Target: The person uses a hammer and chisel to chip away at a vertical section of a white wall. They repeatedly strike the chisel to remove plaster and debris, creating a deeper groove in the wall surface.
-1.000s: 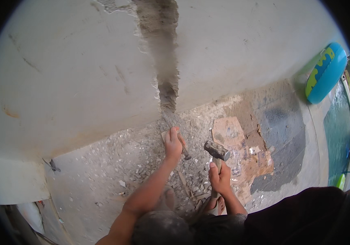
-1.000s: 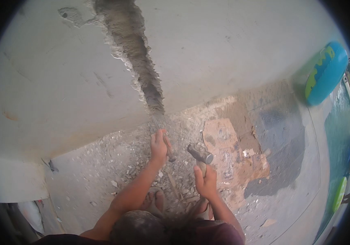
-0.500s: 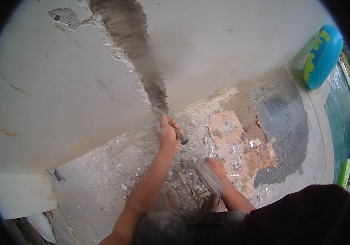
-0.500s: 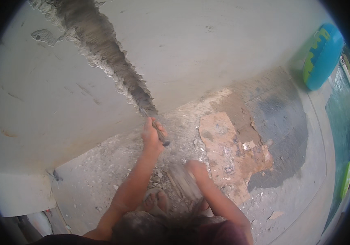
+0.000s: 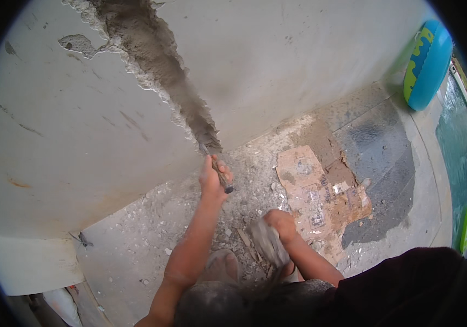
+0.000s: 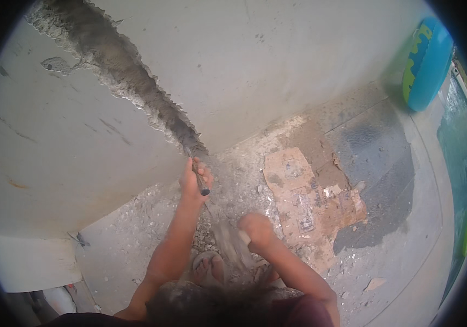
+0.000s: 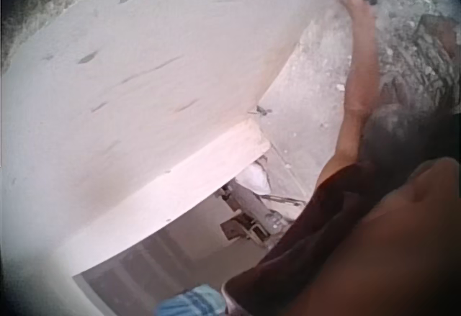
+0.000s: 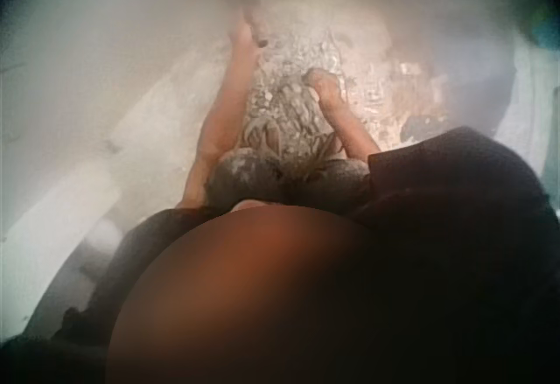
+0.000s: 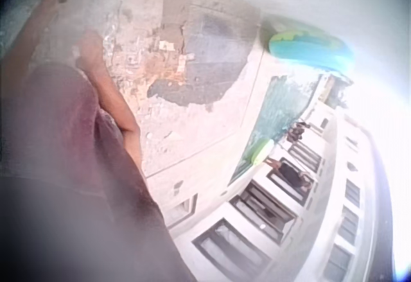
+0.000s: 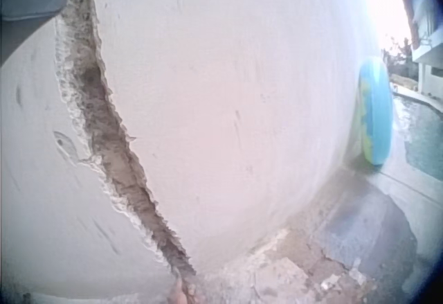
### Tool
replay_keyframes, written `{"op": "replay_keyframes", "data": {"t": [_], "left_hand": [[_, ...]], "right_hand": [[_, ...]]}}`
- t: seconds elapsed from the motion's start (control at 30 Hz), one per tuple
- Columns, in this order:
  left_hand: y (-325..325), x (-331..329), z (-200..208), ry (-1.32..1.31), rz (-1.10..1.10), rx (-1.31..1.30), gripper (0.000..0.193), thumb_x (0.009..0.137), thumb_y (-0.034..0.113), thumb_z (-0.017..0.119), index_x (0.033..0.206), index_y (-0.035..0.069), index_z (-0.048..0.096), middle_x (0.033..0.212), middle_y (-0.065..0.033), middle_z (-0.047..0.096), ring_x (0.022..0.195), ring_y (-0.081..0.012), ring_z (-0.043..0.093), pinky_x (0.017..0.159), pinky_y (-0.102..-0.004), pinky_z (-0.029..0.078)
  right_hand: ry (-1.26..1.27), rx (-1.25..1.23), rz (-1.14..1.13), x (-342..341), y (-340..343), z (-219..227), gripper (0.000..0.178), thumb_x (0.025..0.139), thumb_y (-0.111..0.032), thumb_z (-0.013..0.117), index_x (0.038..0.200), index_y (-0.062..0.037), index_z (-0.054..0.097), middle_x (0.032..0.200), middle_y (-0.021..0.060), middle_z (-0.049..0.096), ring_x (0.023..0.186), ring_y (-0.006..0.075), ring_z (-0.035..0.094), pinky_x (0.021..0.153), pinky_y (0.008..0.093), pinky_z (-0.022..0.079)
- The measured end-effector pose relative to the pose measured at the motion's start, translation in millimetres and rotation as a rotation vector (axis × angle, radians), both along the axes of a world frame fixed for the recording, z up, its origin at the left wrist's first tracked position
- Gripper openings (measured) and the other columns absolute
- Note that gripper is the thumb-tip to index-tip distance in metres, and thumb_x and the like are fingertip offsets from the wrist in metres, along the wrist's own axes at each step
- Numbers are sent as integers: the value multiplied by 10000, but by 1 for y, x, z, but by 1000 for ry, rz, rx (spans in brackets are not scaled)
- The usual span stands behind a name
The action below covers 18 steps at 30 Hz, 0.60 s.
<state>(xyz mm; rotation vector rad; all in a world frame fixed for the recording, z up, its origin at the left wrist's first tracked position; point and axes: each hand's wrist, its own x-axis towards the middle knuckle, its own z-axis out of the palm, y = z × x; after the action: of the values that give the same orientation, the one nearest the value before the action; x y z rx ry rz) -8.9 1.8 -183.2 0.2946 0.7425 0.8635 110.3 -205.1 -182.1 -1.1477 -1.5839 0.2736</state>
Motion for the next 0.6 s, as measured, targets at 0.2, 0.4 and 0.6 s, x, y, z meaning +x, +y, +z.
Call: {"op": "replay_keyframes", "data": {"t": [0.2, 0.4, 0.6], "left_hand": [[7, -11, -4, -21, 3, 7, 226, 1039, 343, 372, 974, 158, 484, 619, 8, 459, 476, -149, 419, 433, -305, 341], [14, -22, -10, -101, -55, 35, 229, 1045, 327, 360, 981, 146, 485, 620, 10, 456, 466, -147, 419, 430, -304, 347], [16, -24, -10, -190, -69, -18, 239, 1043, 328, 364, 997, 133, 494, 616, 10, 450, 469, -145, 429, 432, -313, 357]], "right_hand": [[-221, -470, -132, -7, 16, 38, 265, 787, -233, 704, 932, -57, 568, 784, 169, 619, 712, 376, 626, 632, 458, 502], [-334, -528, -120, -12, 34, 30, 312, 736, -207, 730, 937, -49, 552, 746, 131, 600, 675, 352, 625, 583, 446, 497], [-367, -344, -9, -14, 28, 26, 306, 787, -301, 701, 899, -58, 550, 767, 147, 619, 699, 369, 626, 589, 460, 490]]}}
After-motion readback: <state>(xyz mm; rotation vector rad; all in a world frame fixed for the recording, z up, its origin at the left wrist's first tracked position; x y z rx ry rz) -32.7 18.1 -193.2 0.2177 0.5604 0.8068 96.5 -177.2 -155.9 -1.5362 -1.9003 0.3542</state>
